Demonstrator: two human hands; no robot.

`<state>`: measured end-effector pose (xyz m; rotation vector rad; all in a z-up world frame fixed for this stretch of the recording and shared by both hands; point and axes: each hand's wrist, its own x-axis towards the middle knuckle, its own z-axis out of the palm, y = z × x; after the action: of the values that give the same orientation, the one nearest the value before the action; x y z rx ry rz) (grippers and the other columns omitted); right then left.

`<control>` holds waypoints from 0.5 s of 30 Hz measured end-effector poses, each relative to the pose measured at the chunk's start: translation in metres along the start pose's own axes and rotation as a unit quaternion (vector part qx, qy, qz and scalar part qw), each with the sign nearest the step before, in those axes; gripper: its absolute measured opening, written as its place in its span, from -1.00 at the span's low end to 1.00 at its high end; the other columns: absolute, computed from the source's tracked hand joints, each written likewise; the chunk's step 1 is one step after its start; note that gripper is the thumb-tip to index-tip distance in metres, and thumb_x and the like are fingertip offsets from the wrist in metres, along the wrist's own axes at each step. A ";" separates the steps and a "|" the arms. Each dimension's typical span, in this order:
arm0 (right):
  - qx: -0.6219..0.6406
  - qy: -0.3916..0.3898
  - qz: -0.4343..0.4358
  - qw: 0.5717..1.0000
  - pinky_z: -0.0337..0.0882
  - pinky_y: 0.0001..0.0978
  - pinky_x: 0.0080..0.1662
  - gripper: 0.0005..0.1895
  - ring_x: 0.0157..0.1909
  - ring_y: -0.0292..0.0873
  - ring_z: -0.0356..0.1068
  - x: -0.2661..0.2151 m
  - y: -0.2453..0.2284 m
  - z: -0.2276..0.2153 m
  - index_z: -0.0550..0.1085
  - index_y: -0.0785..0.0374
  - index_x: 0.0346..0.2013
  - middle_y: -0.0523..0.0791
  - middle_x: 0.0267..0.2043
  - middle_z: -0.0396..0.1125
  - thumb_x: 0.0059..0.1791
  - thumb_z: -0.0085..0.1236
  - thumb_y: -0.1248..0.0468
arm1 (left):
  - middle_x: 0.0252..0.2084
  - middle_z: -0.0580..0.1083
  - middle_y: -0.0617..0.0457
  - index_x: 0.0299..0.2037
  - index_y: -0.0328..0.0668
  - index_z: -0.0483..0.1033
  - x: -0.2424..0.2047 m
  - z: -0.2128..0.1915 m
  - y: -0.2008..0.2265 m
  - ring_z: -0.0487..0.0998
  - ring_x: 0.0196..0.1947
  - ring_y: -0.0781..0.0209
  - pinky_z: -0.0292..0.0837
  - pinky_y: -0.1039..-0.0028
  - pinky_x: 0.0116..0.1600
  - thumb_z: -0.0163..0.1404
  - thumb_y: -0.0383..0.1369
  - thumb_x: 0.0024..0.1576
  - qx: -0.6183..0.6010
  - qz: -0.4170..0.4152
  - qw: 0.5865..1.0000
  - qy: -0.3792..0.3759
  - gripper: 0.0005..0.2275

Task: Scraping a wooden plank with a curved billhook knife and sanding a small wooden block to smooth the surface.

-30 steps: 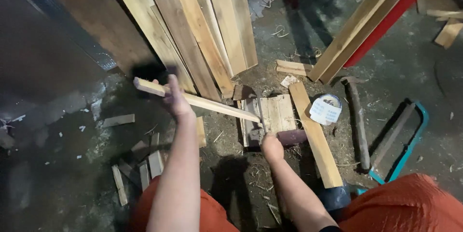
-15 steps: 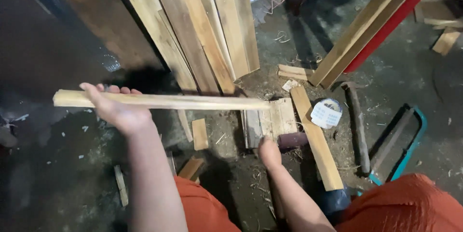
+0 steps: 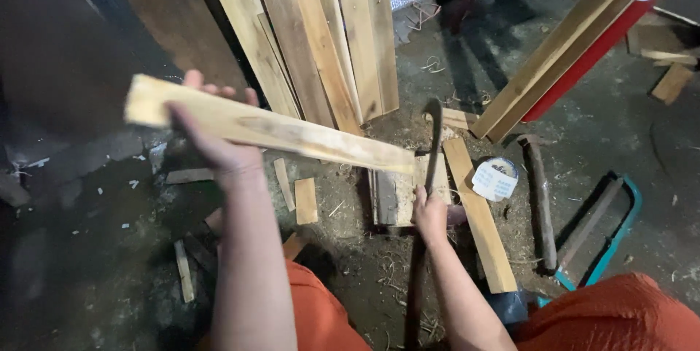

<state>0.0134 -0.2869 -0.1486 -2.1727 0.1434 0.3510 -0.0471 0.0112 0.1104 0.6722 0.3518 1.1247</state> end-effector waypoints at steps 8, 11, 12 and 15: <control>-0.032 -0.091 -0.056 0.994 0.44 0.14 0.10 -0.59 0.06 0.26 0.47 -0.019 -0.026 0.006 0.60 0.21 -0.05 0.17 -0.18 0.53 0.10 -0.04 -0.01 | -0.12 0.43 -0.01 0.28 -0.13 0.39 -0.011 -0.018 -0.114 0.57 -0.19 0.14 0.64 0.23 0.00 0.14 -0.09 0.03 0.071 0.035 0.996 0.034 -0.40; -0.042 -0.103 -0.070 0.991 0.45 0.10 0.10 -0.57 0.07 0.23 0.47 -0.018 -0.020 0.012 0.58 0.21 -0.03 0.16 -0.17 0.53 0.11 -0.05 -0.04 | -0.15 0.50 -0.09 0.30 -0.08 0.34 -0.022 -0.023 -0.146 0.62 -0.21 0.06 0.60 0.22 -0.02 0.18 -0.19 0.03 0.105 0.024 0.993 0.056 -0.41; -0.042 -0.103 -0.081 0.990 0.46 0.10 0.09 -0.55 0.07 0.23 0.47 -0.017 -0.020 0.014 0.57 0.23 -0.02 0.16 -0.17 0.52 0.12 -0.06 -0.04 | -0.22 0.52 -0.06 0.30 -0.01 0.35 -0.026 -0.025 -0.155 0.61 -0.24 0.10 0.58 0.25 -0.07 0.17 -0.20 0.06 0.137 0.014 0.989 0.053 -0.44; -0.051 -0.096 -0.068 0.992 0.43 0.14 0.13 -0.56 0.11 0.25 0.45 -0.020 -0.026 0.014 0.56 0.26 -0.04 0.19 -0.15 0.52 0.10 -0.04 -0.02 | 0.14 0.44 -0.22 0.46 0.04 0.15 -0.057 -0.004 -0.146 0.52 0.05 -0.02 0.49 0.18 0.18 0.22 -0.28 0.03 0.186 -0.046 0.979 0.073 -0.26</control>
<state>-0.0027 -0.2612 -0.1298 -2.2215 -0.1311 0.4954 0.0314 -0.0783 0.0082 0.8939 0.7244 1.0307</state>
